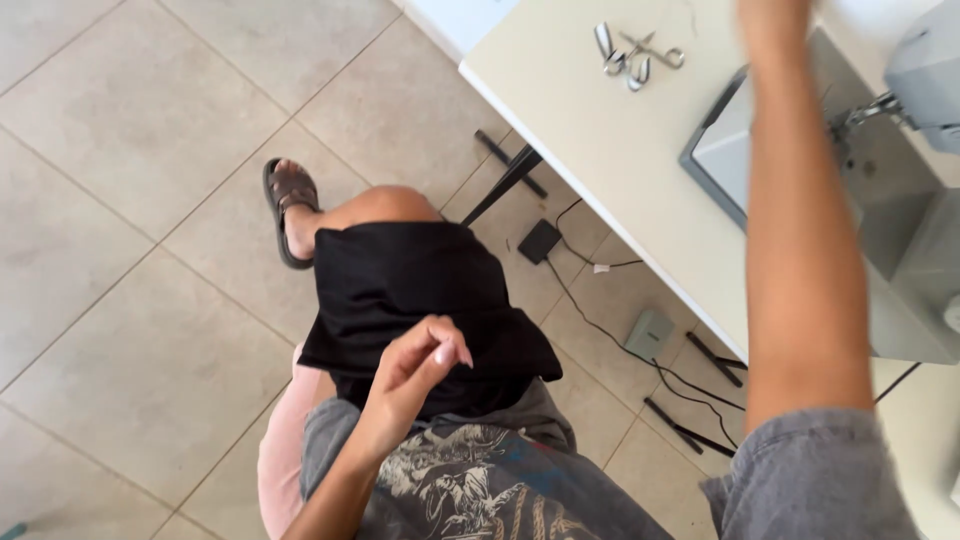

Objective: Inspecting a black garment piece and trimming loose threads using small scissors

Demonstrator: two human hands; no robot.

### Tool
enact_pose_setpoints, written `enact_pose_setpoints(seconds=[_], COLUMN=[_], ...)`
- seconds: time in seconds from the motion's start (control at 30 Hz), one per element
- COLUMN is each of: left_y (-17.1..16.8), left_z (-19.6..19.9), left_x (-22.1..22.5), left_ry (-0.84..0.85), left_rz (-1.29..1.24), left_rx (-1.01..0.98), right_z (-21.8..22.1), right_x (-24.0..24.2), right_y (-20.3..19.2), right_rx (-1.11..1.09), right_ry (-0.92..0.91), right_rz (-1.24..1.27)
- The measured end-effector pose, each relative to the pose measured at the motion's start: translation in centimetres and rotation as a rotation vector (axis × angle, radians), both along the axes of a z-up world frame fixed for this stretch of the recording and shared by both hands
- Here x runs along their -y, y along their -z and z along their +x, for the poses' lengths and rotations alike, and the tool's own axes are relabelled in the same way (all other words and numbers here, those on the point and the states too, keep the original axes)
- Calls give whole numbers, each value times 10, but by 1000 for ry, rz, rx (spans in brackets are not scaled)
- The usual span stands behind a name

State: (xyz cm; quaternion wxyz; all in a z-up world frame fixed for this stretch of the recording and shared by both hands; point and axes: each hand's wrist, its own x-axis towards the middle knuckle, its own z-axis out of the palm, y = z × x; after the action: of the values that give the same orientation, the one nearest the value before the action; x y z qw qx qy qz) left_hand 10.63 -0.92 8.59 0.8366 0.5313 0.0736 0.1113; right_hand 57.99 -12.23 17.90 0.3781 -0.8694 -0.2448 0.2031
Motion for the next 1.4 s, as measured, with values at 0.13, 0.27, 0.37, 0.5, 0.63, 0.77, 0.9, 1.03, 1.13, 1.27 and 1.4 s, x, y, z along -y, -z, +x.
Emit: enact_pose_setpoints(seconds=[0.13,0.27,0.37,0.5,0.63,0.77,0.9,1.03,1.13,1.27,1.4], left_y=[5,6,2,3,-8,-62,-66,-62,-70,-80,-62], left_z=[-6,-9,-7,-7,13,56,118,118,96,89,92], left_x=[-9,-13,-22,-27,-44,-67,-62,-45,-53,-71,-55], left_ry=[13,-21,-20,-42,-161,-376,-301,-436,-450,-587,-518], left_rz=[40,-26,-13,-34,89,541,606,881,1128,1139,1136], left_rx=[-39,-142,-170,-171,-55,76,87,176,115,108,143], right_z=[87,157,158,149,116,-35,-195,-186,-208,-212,-182], right_x=[31,67,57,42,4,-63,-96,-85,-75,-56,-48], right_y=[15,72,84,82,38,-13,-86,-45,-45,-35,5], right_rx=[246,463,417,244,368,101,-268,-502,-321,-297,-585], right_ry=[75,111,180,248,112,-412,-593,-303,-373,-685,-508], right_rz=[-180,-372,-409,-421,-175,1,39,505,394,276,730])
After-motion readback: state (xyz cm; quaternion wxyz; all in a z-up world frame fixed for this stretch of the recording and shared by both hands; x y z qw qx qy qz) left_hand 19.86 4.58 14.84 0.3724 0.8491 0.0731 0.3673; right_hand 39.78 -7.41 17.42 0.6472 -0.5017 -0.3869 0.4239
